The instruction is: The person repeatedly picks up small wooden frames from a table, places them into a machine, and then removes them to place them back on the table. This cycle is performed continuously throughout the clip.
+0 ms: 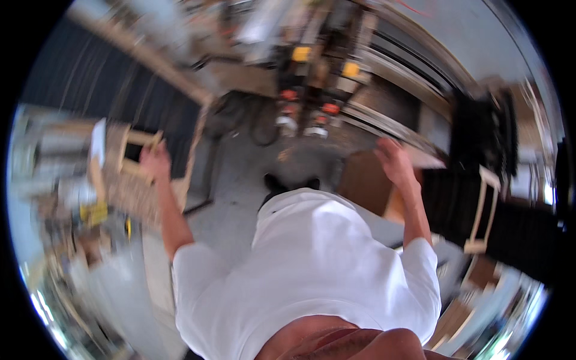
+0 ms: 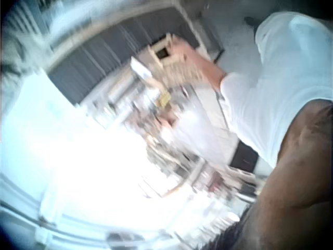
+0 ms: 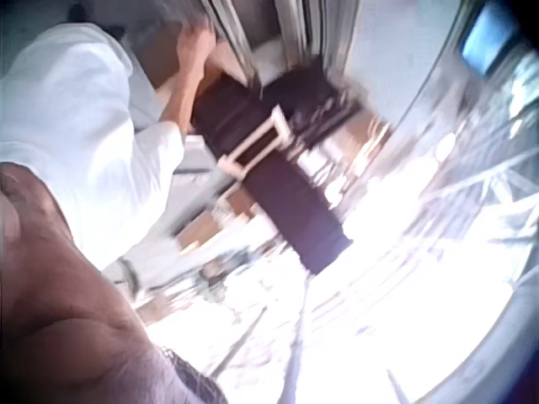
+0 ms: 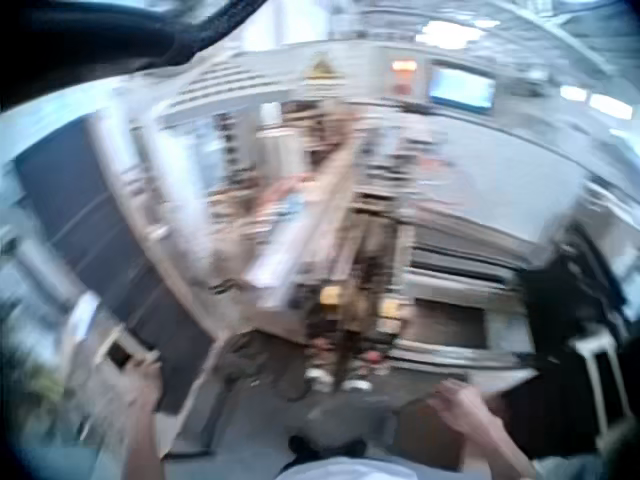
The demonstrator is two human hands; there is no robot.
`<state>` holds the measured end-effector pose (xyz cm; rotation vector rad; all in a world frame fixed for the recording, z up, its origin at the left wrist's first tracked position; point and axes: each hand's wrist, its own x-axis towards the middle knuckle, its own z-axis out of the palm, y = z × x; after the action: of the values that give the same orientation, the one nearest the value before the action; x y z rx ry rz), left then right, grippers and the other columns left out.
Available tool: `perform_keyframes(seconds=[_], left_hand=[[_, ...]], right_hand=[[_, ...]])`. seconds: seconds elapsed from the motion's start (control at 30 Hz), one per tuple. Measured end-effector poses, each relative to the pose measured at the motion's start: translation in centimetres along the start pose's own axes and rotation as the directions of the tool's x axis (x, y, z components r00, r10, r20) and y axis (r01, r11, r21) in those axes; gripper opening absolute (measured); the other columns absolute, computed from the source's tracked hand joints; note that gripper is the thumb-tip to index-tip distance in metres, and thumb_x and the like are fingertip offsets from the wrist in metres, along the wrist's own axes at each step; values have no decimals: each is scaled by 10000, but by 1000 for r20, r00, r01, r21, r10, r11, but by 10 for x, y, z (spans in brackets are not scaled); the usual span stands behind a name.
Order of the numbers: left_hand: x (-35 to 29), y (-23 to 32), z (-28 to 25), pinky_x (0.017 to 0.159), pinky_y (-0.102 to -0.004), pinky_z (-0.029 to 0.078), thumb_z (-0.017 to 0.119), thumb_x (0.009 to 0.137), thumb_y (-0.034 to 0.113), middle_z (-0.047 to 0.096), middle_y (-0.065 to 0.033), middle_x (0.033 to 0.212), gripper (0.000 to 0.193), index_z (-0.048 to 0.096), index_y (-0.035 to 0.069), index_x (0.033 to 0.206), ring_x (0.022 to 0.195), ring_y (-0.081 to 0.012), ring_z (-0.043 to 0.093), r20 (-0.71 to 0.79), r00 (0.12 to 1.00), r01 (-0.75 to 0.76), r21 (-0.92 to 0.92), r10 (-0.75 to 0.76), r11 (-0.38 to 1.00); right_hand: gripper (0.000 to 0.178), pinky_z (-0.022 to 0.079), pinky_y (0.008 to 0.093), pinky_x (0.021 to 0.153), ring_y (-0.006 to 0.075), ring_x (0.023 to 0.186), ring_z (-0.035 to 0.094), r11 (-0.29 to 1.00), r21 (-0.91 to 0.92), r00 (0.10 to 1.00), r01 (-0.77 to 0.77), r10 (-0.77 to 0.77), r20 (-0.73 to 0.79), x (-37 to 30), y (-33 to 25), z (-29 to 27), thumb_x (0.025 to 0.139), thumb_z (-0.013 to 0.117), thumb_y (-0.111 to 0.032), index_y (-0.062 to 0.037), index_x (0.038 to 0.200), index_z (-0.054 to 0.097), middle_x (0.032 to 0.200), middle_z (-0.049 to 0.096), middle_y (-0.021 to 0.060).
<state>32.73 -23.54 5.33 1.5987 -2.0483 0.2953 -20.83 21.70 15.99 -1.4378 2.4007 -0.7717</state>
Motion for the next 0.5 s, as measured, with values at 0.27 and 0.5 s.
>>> perform_keyframes(seconds=[0.27,0.5], left_hand=[[-84,227,9,856,-344,508,583,960,230,665,-175,1050,327,607,-48,1131,960,-240,640,111,994,91,-677,-21,731],[-86,420,6,857,-281,490,602,960,251,671,-94,1058,333,606,7,1188,965,-147,630,452,801,283,-864,392,417]], right_hand=[[239,471,393,917,323,1085,591,836,-431,777,-338,-11,-630,-91,-16,-191,784,726,-115,-66,994,624,1148,641,108],[240,477,386,764,292,844,601,599,-54,508,-799,624,-594,-197,33,-199,845,696,-143,-36,1027,582,927,636,132]])
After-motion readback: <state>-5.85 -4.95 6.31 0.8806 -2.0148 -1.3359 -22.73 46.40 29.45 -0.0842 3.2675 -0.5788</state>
